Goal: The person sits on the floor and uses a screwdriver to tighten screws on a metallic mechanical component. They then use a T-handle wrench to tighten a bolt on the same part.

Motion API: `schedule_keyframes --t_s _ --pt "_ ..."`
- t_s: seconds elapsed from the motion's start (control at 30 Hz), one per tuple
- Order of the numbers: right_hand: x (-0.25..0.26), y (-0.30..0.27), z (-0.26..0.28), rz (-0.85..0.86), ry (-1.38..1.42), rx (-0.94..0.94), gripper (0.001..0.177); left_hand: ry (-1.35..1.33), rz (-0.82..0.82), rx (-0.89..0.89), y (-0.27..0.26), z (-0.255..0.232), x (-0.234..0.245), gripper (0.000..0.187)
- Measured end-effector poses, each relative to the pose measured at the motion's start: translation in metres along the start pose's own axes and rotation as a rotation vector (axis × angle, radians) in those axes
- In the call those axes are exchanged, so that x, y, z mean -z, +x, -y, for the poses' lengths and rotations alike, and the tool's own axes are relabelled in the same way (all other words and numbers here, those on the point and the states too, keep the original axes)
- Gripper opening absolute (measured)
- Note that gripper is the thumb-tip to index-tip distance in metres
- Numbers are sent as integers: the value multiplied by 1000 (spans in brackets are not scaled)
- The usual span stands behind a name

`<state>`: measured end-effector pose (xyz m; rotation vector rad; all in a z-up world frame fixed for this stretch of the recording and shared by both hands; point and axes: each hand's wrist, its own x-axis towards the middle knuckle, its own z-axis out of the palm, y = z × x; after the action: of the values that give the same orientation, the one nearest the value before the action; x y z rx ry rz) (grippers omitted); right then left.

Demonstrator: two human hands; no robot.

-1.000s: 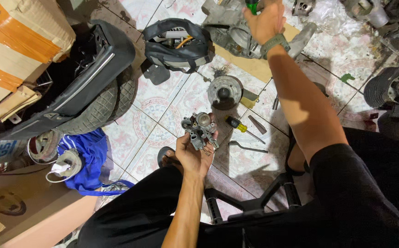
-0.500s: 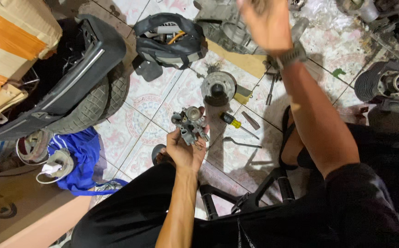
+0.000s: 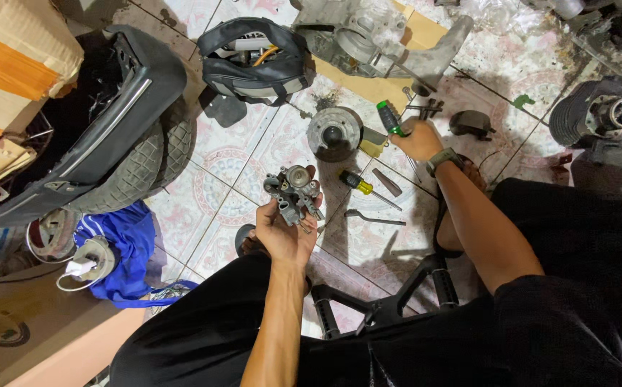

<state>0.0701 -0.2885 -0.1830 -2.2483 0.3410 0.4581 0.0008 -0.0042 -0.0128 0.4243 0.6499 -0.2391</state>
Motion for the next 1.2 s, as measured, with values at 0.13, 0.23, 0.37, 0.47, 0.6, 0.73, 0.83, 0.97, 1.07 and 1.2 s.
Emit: schedule_keyframes --t_s 0.13,0.23,0.37,0.47,0.6,0.73,0.83,0.97,1.07,1.2 --pt "-10 18 -32 -54 150 -191 30 25 1 2 1 2 0 60" --pt "-8 16 -37 -133 362 -298 18 3 -42 10 1 3 -6 55" --pt "-10 3 -16 -228 223 -169 32 -12 -114 10 0 5 -14 47" --pt "-42 53 -63 -250 61 -82 25 -1 -103 10 -2 7 -19 46" --pt "-52 61 -50 -192 29 -188 33 -21 -139 11 -2 10 -14 43" --pt "-51 62 -35 -284 -90 -199 31 4 -165 22 -2 9 -18 41" --pt "-52 59 -29 -309 -168 -167 35 18 -162 28 -2 9 -24 42" --pt "-47 44 -12 -362 -210 -121 39 27 -159 29 -5 11 -28 41" --pt "-50 47 -20 -386 -208 -83 41 35 -142 37 -4 11 -28 42" --pt "-53 48 -38 -475 -140 -13 45 9 -167 29 3 13 -4 40"
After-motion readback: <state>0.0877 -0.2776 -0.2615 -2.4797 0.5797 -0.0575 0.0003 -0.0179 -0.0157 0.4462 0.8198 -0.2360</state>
